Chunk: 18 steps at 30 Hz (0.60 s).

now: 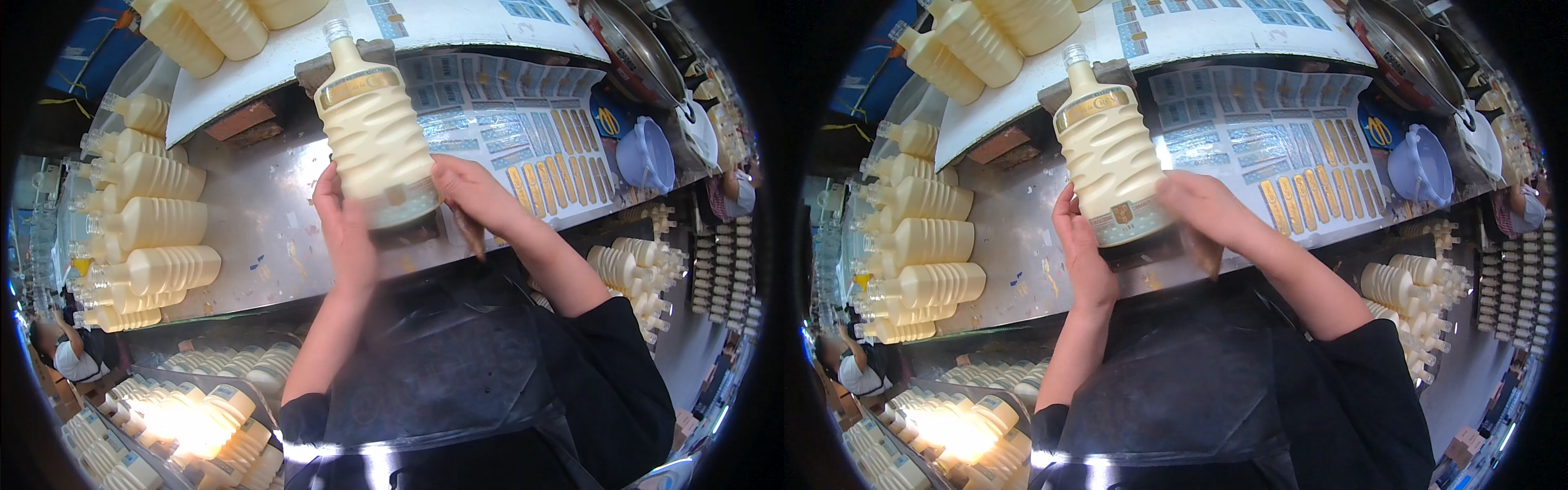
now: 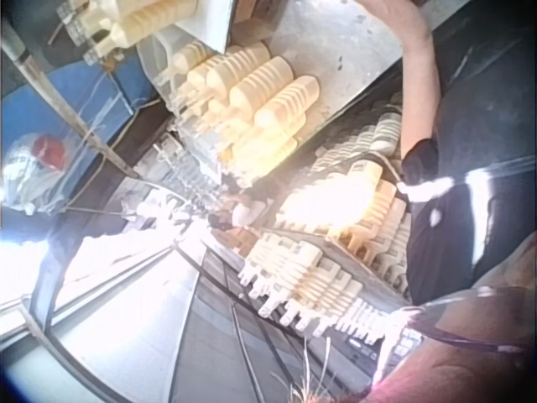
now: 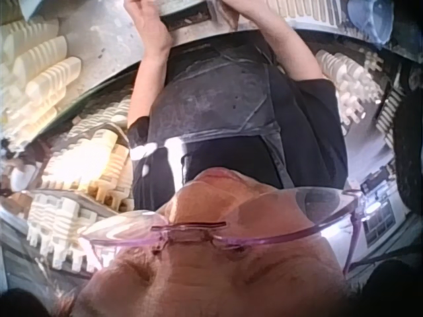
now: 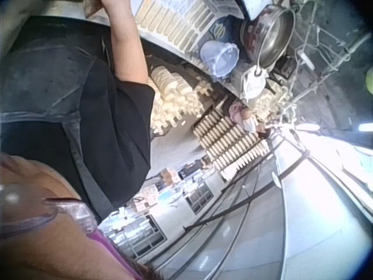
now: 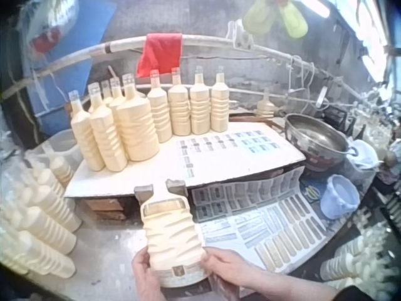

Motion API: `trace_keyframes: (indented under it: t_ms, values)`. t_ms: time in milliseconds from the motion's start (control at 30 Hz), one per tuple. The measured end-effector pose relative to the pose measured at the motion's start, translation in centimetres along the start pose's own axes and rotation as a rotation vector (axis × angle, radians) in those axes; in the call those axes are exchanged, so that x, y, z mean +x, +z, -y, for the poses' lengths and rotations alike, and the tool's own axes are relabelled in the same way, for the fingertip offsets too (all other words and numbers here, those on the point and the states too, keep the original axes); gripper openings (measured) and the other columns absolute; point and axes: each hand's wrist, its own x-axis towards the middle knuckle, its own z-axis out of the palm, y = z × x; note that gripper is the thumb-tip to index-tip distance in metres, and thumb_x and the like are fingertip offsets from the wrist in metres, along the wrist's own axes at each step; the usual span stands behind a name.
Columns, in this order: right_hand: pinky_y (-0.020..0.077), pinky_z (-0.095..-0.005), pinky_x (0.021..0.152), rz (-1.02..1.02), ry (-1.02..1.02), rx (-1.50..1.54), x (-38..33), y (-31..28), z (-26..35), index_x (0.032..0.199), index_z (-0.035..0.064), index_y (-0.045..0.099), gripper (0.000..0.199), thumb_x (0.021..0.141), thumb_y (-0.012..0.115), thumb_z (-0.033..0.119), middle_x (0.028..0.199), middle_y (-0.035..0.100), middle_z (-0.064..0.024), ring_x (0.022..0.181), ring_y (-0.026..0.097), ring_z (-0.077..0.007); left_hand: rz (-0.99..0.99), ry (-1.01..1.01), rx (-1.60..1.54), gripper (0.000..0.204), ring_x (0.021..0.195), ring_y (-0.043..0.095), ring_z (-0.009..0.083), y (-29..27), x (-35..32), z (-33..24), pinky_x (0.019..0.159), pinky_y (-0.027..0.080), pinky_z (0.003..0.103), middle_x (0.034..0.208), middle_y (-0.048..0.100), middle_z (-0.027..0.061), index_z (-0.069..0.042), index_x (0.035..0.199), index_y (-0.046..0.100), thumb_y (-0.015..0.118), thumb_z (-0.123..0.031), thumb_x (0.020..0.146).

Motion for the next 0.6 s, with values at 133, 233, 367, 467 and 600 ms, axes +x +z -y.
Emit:
trace_keyframes:
  t_ms: [133, 233, 367, 467, 600]
  values:
    - [0.0505, -0.0281, 0.086, 0.048, -0.177, 0.057, 0.0, 0.5, -1.6, 0.144, 0.0037, 0.055, 0.048, 0.107, 0.054, 0.034, 0.112, 0.068, -0.0044, 0.099, 0.059, -0.0108, 0.038, 0.025, 0.053, 0.057, 0.136, 0.043, 0.0228, -1.1, -0.7, 1.0, 0.116, 0.032, 0.038, 0.148, 0.042, 0.0122, -0.005, 0.157, 0.027, 0.047, -0.031, 0.110]
    - [0.0497, -0.0294, 0.092, 0.181, 0.109, 0.023, -0.5, -1.5, -0.3, 0.147, 0.0042, 0.052, 0.048, 0.106, 0.055, 0.031, 0.120, 0.066, -0.0060, 0.107, 0.059, -0.0122, 0.071, 0.014, -0.021, 0.057, 0.138, 0.041, 0.0232, -2.1, -0.9, 1.4, 0.117, 0.031, 0.037, 0.150, 0.041, 0.0129, -0.004, 0.157, 0.027, 0.043, -0.034, 0.111]
    - [0.0492, -0.0310, 0.096, 0.087, 0.006, 0.117, -1.0, -0.2, -0.4, 0.148, 0.0041, 0.051, 0.049, 0.105, 0.059, 0.027, 0.126, 0.066, -0.0087, 0.112, 0.060, -0.0140, 0.095, 0.029, -0.011, 0.061, 0.139, 0.040, 0.0238, -1.4, -0.8, 0.7, 0.117, 0.030, 0.038, 0.151, 0.040, 0.0146, -0.001, 0.156, 0.026, 0.044, -0.036, 0.110]
    - [0.0492, -0.0315, 0.097, -0.010, -0.123, 0.079, -0.6, 1.4, -1.2, 0.148, 0.0028, 0.050, 0.052, 0.104, 0.061, 0.028, 0.126, 0.066, -0.0098, 0.112, 0.060, -0.0140, 0.052, 0.024, 0.066, 0.064, 0.140, 0.038, 0.0246, -1.1, -0.6, 1.5, 0.119, 0.028, 0.038, 0.151, 0.039, 0.0163, 0.002, 0.155, 0.026, 0.049, -0.035, 0.108]
    - [0.0491, -0.0319, 0.098, -0.011, -0.145, 0.130, -0.5, 1.7, -1.8, 0.147, 0.0014, 0.050, 0.054, 0.103, 0.063, 0.029, 0.126, 0.066, -0.0115, 0.112, 0.060, -0.0145, 0.022, 0.063, 0.128, 0.066, 0.141, 0.037, 0.0262, -0.4, -0.6, 1.7, 0.119, 0.027, 0.039, 0.151, 0.038, 0.0187, 0.004, 0.153, 0.027, 0.052, -0.036, 0.105]
